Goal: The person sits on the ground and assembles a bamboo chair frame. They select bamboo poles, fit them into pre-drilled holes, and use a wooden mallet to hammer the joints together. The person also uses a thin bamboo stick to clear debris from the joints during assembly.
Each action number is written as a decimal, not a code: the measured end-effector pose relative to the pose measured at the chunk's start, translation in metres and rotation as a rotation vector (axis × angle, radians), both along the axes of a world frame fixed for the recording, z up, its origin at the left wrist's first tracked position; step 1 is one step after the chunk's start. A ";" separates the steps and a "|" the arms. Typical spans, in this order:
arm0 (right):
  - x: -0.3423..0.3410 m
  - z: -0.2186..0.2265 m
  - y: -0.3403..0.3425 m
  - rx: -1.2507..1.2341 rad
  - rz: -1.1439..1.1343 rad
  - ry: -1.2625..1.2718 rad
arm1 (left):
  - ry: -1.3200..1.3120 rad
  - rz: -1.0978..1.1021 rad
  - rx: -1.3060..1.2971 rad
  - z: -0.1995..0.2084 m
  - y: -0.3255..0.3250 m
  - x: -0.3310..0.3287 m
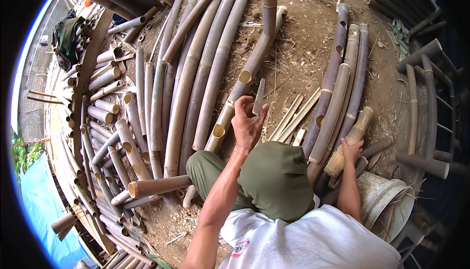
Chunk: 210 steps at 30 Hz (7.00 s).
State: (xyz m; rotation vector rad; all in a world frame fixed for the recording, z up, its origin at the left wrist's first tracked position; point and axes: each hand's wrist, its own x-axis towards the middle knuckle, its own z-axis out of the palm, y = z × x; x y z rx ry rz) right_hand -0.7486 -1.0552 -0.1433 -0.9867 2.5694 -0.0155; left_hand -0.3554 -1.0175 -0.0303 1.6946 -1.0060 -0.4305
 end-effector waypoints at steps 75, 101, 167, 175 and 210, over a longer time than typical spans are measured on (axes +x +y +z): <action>0.245 0.020 -0.106 -0.185 0.743 -0.645 | -0.165 0.036 0.776 -0.058 0.012 0.122; -0.078 -0.054 -0.004 -0.212 -0.098 -0.424 | 0.692 -0.434 0.758 -0.107 0.107 0.014; 0.222 -0.032 -0.073 -0.108 0.595 -0.559 | 0.140 -0.180 -0.414 0.153 -0.128 0.091; 0.271 -0.075 -0.073 0.016 0.476 -0.756 | 0.154 -0.107 -0.275 0.076 -0.150 0.105; 0.287 0.311 -0.253 -1.057 1.611 -0.182 | 0.055 -0.077 -0.135 0.044 -0.191 0.110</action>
